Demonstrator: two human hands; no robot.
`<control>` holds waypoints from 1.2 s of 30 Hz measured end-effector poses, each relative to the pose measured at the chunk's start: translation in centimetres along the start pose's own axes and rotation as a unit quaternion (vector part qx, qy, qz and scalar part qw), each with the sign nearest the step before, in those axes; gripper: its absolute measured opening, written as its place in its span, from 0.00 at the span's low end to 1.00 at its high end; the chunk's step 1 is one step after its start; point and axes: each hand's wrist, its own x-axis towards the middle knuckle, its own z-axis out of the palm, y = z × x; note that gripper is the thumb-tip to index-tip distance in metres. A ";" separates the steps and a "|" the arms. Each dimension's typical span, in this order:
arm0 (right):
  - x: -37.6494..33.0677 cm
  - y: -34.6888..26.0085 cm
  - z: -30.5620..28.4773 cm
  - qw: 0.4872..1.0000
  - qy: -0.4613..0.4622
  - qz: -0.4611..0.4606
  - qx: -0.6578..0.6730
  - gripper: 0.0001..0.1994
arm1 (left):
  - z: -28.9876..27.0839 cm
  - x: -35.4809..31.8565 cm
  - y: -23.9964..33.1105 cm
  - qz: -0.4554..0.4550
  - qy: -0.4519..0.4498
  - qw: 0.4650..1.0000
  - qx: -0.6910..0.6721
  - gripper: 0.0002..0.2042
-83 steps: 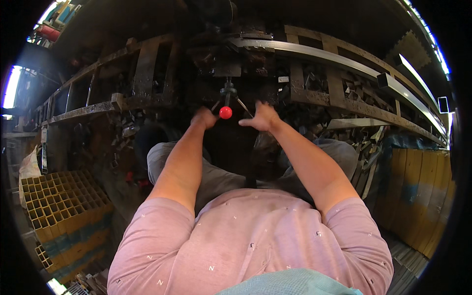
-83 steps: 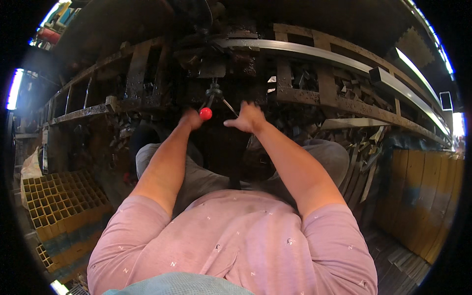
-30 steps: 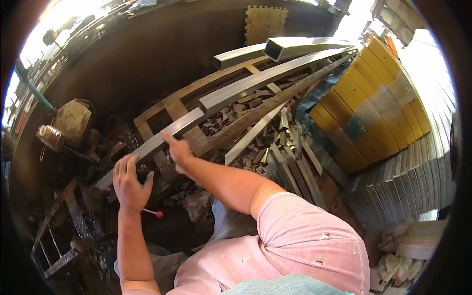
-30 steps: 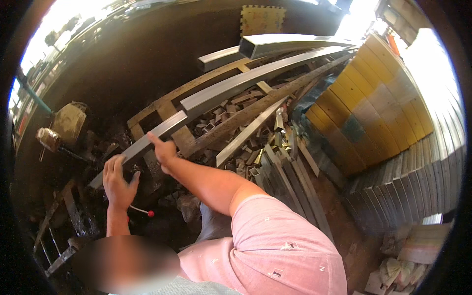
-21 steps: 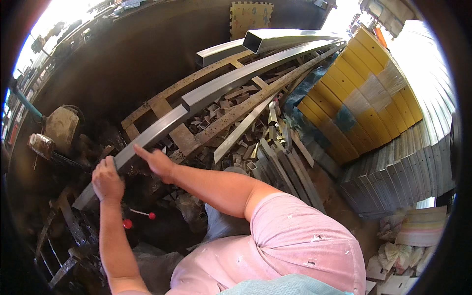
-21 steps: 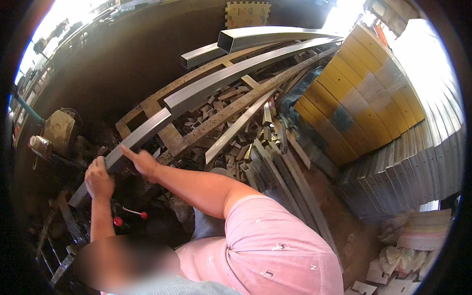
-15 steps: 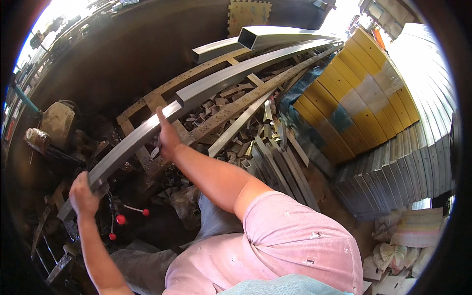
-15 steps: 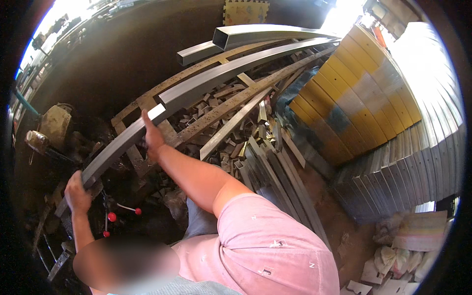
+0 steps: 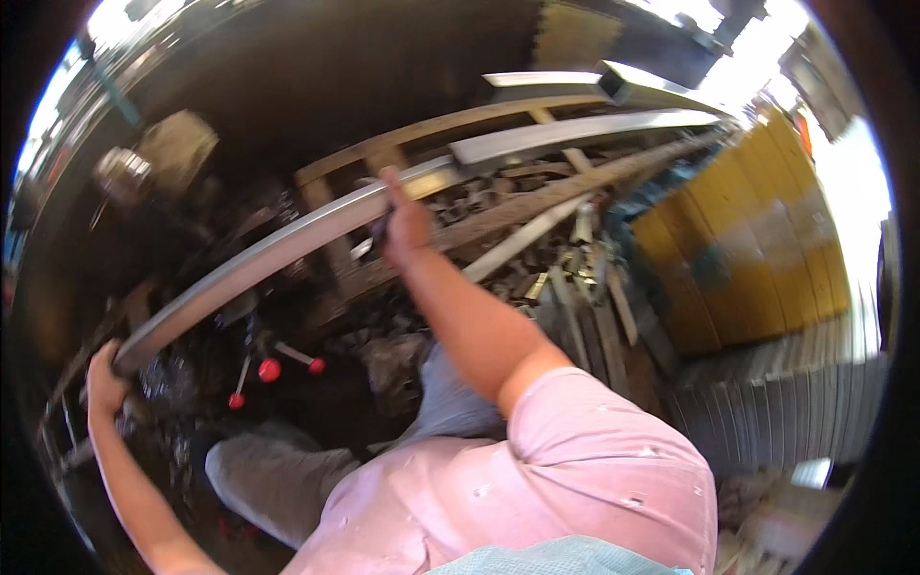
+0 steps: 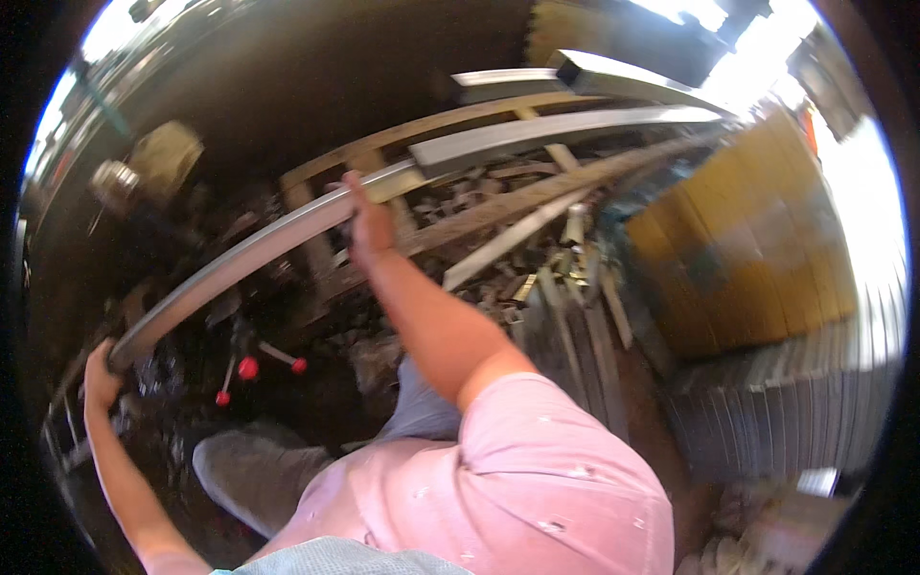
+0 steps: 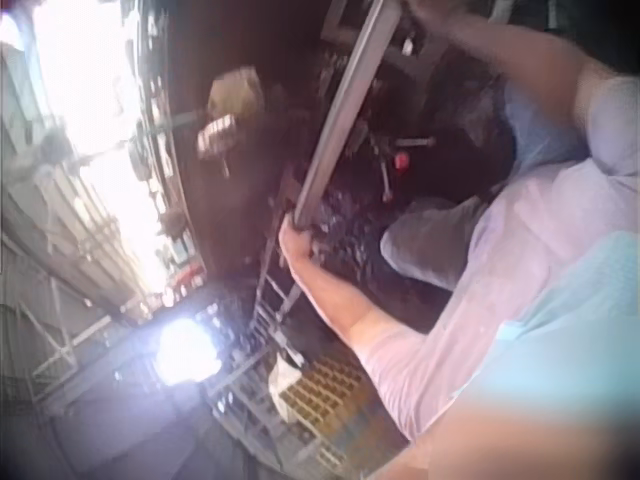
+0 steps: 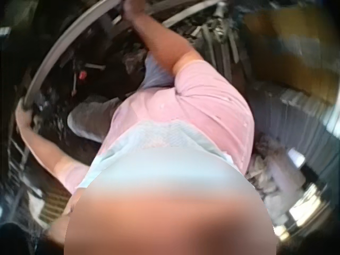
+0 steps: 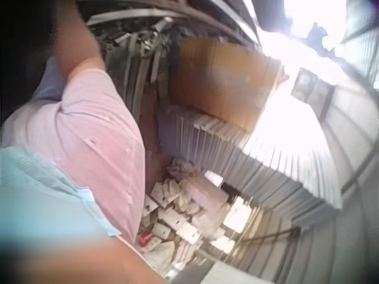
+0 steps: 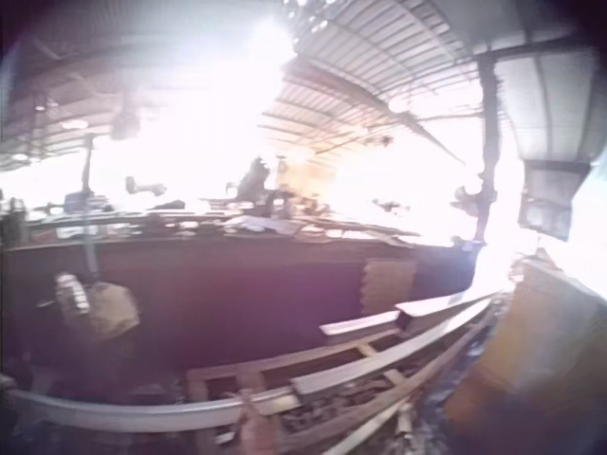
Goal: The person selects hollow metal profiles from a stack, positions them on a chop saw, and cuts them to length. After each cut, the person removes the cut piece and places it aside, repeating the process for several profiles.
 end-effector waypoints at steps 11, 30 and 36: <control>1.3 3.1 2.1 0.984 0.166 0.020 -0.055 0.27 | 8.5 1.4 -2.1 -0.070 0.105 0.963 0.240 0.33; 7.6 4.1 2.7 0.974 0.165 0.087 -0.127 0.16 | 11.7 10.5 -2.4 -0.064 0.068 0.979 0.184 0.27; 6.2 4.0 3.3 0.959 0.127 0.103 -0.232 0.18 | 11.9 12.7 -3.5 -0.112 -0.031 0.975 0.190 0.29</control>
